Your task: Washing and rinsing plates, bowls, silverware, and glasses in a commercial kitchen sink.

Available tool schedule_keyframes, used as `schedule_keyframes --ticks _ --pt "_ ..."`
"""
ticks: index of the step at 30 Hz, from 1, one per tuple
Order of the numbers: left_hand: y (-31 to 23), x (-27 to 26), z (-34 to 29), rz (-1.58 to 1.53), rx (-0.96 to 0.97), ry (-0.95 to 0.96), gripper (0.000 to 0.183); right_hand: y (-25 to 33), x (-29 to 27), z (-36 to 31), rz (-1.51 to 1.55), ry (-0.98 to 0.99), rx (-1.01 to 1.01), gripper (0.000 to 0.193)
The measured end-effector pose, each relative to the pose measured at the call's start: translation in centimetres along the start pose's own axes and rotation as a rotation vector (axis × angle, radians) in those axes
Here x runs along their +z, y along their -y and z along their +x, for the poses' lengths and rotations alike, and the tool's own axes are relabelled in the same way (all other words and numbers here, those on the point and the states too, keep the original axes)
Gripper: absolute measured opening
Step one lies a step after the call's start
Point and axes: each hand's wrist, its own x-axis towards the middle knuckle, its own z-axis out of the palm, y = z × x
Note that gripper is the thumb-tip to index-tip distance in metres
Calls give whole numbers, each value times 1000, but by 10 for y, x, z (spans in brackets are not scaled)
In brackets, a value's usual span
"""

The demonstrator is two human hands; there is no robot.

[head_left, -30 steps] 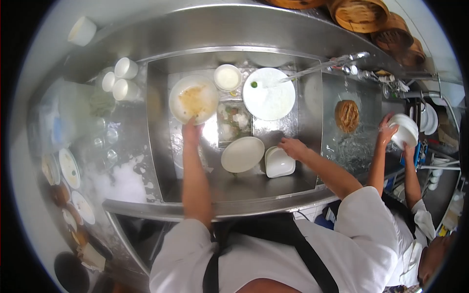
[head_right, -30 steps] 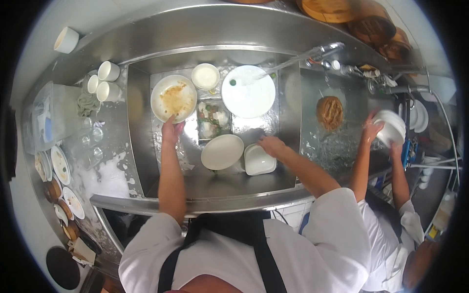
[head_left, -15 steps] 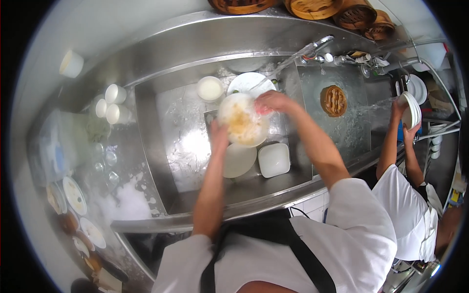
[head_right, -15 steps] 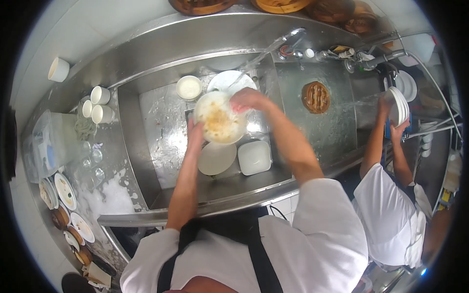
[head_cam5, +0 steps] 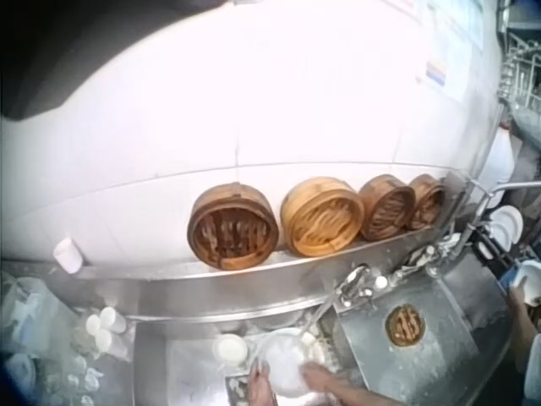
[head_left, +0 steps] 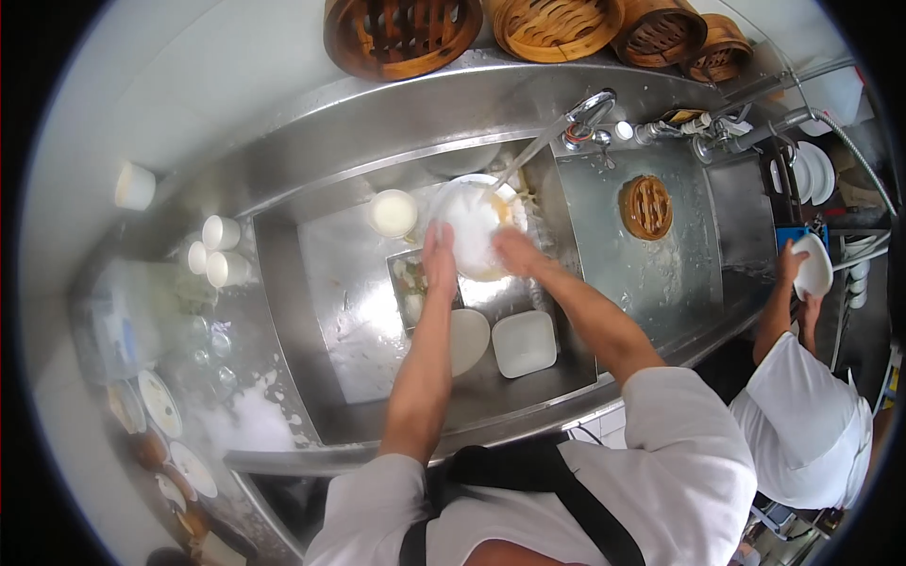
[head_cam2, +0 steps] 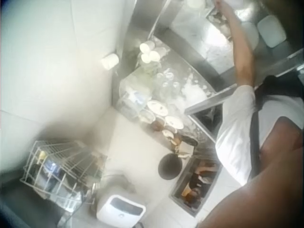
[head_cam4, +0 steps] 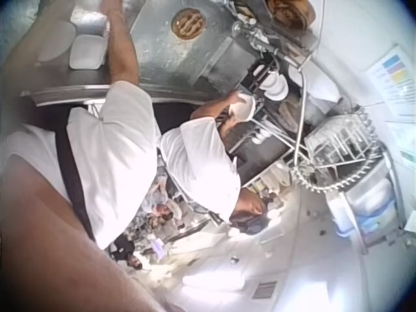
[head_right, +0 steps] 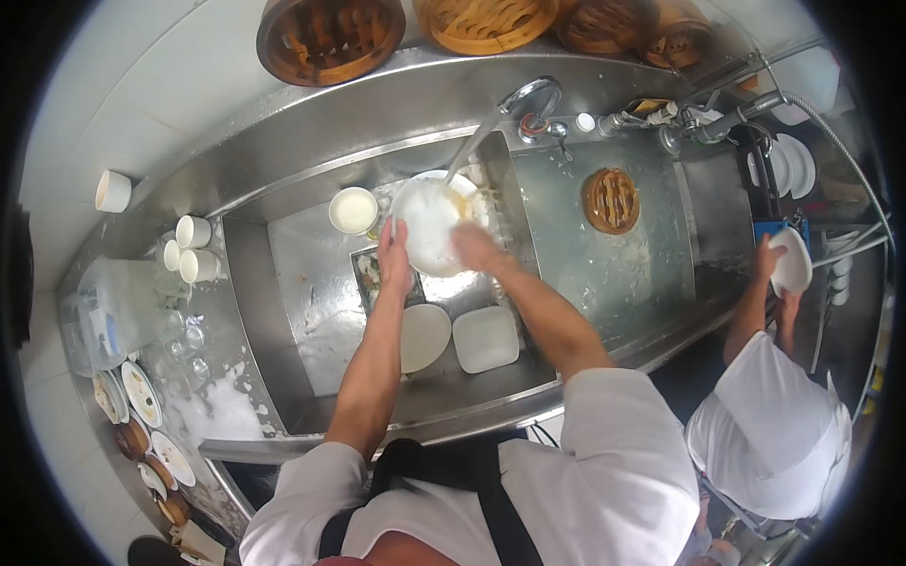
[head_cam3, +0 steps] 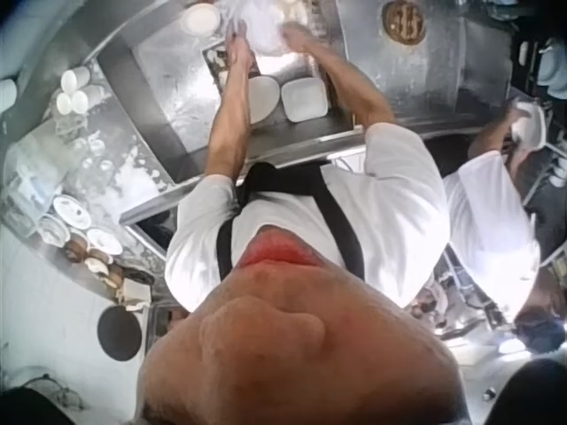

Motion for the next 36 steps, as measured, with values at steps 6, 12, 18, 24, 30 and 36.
schedule_keyframes --ticks 6,12,18,24,30,36 --pt "5 -9 6 -64 68 -75 62 69 32 21 416 -608 -150 27" --pt "2 -8 -12 -264 -237 -24 60 111 -4 25 414 -302 -25 23" --pt "9 -88 -30 -426 -151 -107 55 100 -101 -40 -33 -817 66 33" --pt "65 -195 -76 -647 21 -593 48 93 -151 13 1787 -266 129 26" --pt "65 -262 -21 -861 233 -897 40 42 -133 25 1854 -233 160 24" --pt "-2 -315 -26 -686 -64 -605 61 14 -154 102 2110 -170 35 21"
